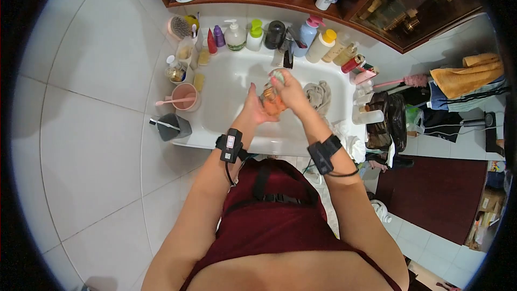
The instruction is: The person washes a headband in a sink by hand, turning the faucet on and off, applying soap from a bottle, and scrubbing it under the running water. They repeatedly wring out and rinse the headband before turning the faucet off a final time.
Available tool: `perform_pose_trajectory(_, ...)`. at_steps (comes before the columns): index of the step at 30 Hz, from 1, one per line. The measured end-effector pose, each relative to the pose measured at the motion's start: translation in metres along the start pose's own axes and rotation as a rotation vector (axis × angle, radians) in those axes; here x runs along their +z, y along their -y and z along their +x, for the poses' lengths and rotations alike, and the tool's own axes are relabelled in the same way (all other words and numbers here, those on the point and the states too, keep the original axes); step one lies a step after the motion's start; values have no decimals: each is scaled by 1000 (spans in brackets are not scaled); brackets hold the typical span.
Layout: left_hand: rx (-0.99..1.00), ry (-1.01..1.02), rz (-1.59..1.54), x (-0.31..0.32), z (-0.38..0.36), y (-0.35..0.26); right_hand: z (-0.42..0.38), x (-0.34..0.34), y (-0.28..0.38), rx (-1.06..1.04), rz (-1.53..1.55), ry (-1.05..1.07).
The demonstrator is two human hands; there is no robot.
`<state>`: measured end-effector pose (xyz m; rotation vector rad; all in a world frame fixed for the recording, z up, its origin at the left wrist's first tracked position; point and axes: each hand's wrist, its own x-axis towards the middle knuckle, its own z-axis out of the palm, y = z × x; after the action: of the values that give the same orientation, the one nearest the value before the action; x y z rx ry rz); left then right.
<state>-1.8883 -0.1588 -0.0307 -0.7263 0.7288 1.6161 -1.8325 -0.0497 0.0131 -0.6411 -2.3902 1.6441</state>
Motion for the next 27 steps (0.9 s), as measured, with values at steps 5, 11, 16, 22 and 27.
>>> perform_pose_trajectory(5,99,1245,-189,-31,73,12,-41,47,21,-438,-491,-138)
perform_pose_trajectory(11,281,368,-140,1,26,15,-4,42,-22,-109,-446,-401)
perform_pose_trajectory(16,372,235,-133,-24,58,19,-17,43,-21,-236,-419,-342)
perform_pose_trajectory(22,460,368,-11,-26,41,10,-20,49,-7,-148,-421,-328)
perform_pose_trajectory(27,279,18,-48,-4,30,19,-6,42,-27,72,-503,-227)
